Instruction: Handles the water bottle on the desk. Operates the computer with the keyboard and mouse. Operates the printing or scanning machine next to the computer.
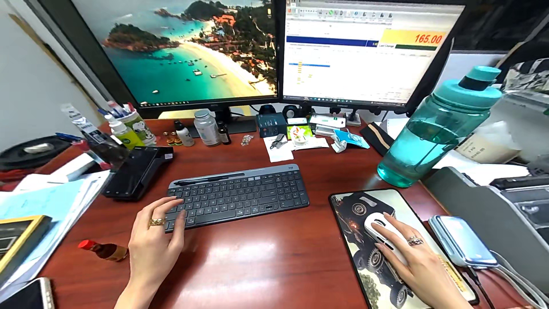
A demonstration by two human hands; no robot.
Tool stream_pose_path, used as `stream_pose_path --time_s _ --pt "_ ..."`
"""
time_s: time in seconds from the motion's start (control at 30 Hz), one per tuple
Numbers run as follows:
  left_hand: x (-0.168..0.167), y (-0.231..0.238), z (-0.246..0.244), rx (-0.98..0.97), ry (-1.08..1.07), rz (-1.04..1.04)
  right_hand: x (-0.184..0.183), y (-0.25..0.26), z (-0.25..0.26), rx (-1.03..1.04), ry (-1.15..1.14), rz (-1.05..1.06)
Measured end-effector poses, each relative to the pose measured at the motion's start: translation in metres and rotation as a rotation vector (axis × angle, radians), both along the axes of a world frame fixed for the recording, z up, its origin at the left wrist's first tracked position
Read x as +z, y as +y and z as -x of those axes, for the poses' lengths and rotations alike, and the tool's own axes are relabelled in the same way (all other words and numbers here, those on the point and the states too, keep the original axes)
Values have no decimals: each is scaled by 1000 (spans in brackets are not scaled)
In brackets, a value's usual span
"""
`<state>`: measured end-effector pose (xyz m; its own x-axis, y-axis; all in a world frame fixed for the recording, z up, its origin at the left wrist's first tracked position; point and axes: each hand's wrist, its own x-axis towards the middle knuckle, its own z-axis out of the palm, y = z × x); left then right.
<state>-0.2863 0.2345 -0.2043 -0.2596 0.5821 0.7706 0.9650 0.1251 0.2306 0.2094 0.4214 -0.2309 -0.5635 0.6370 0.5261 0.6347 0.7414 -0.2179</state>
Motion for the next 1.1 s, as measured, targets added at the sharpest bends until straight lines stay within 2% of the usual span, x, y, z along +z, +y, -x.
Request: stream_pose_path --time_s 1.1 --pt "1 -1 4 15 -9 0 -1 1 0 16 13 20"
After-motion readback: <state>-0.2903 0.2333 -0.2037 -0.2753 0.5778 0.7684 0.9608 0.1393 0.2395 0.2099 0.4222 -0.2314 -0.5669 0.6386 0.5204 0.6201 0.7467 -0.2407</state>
